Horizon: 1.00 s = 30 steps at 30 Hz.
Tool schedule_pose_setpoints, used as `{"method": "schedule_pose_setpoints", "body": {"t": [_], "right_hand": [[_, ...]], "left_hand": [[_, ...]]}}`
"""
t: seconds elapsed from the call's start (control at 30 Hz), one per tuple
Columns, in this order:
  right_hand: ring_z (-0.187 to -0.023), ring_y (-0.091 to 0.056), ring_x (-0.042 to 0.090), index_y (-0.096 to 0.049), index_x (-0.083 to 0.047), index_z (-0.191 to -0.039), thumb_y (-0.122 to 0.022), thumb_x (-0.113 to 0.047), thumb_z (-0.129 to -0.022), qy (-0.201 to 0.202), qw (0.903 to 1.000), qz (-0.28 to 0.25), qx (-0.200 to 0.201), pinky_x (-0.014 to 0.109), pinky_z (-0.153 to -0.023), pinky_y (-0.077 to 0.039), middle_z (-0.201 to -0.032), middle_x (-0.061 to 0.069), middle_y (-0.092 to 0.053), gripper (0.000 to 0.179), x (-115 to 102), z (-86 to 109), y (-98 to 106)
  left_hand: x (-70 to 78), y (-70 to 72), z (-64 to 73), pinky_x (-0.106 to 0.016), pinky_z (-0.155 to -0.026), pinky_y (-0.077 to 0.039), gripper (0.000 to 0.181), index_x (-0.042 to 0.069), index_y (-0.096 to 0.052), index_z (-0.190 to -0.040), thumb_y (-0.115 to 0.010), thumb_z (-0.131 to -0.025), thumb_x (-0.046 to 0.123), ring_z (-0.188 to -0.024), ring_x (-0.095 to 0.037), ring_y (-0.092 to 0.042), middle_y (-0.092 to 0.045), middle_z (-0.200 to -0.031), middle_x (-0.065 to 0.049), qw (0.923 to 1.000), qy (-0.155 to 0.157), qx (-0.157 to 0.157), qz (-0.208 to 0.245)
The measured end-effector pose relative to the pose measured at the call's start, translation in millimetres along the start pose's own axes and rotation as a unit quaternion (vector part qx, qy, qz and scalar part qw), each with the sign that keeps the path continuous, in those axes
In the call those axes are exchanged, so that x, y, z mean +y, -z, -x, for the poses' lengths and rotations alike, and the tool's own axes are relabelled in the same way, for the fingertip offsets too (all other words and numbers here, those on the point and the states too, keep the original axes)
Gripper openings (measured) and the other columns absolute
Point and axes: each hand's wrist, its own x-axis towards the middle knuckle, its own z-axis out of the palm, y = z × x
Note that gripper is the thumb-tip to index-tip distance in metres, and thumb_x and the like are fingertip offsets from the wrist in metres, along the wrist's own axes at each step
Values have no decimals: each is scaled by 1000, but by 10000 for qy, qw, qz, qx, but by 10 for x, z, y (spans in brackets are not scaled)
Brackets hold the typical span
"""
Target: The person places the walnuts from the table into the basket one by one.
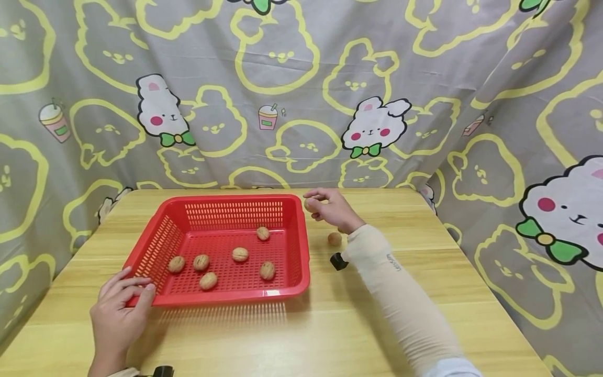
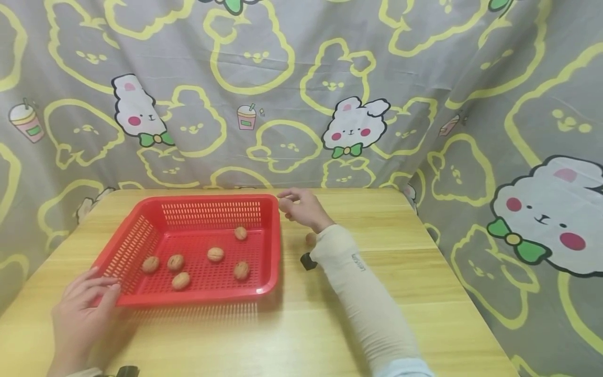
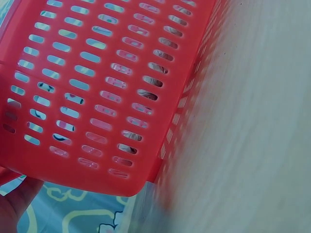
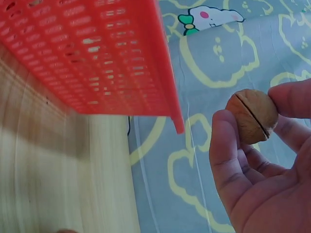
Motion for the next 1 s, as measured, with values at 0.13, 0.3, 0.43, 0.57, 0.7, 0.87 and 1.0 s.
{"method": "schedule_pose_setpoints", "body": {"t": [0.13, 0.3, 0.43, 0.57, 0.7, 0.87, 1.0], "right_hand": [[-79, -63, 28, -60, 0, -120, -60, -17, -95, 70, 10000, -47, -18, 34, -72, -57, -109, 18, -57, 30, -14, -15, -66], [-84, -65, 35, -57, 2, -124, -63, -21, -94, 47, 9999, 104, -99, 40, -76, -57, -109, 18, -56, 38, -59, -26, -139], [-84, -65, 34, -57, 1, -124, -65, -20, -92, 55, 9999, 132, -70, 43, -76, -57, -111, 18, -56, 39, -127, -48, -177], [-82, -65, 30, -57, -1, -124, -65, -20, -92, 41, 9999, 109, -120, 39, -74, -57, -111, 18, -54, 38, -187, -73, -215], [-84, -65, 32, -58, -3, -123, -65, -20, -93, 75, 9998, 104, -132, 36, -73, -57, -111, 17, -54, 36, -234, -90, -254], [-87, -65, 36, -59, -6, -122, -66, -20, -92, 103, 9999, -69, -103, 37, -74, -57, -111, 16, -54, 33, -294, -116, -314], [-84, -65, 31, -58, -5, -122, -66, -18, -92, 51, 9996, -233, -125, 37, -75, -57, -109, 17, -54, 33, -341, -143, -390]], "left_hand": [[9, 11, 8, -13, -98, -31, 19, 2, -62, -57, -71, -74, 0, -119, 5, -47, -55, -93, 39, 10000, 15, -15, -21], [28, 28, 30, -12, -97, -31, 19, 1, -62, -56, -71, -72, -2, -118, 6, -47, -54, -93, 40, 10000, 29, 12, -30], [22, 19, 20, -13, -98, -31, 19, 1, -62, -57, -71, -73, -1, -118, 6, -47, -55, -93, 39, 10000, 16, 13, -4], [11, 9, 10, -13, -98, -31, 19, 1, -63, -57, -71, -73, -1, -118, 6, -47, -55, -93, 39, 10000, 37, 31, -11], [20, -1, 6, -13, -97, -31, 19, 2, -63, -57, -73, -73, -1, -117, 6, -47, -54, -91, 37, 9999, 159, 38, -52], [20, -15, -1, -14, -98, -31, 19, 2, -64, -57, -73, -74, -1, -117, 5, -47, -55, -91, 35, 9998, 212, 28, -37], [15, -12, -6, -14, -98, -31, 19, 1, -64, -57, -72, -73, -2, -118, 4, -47, -55, -91, 36, 9999, 159, 18, -16]]}}
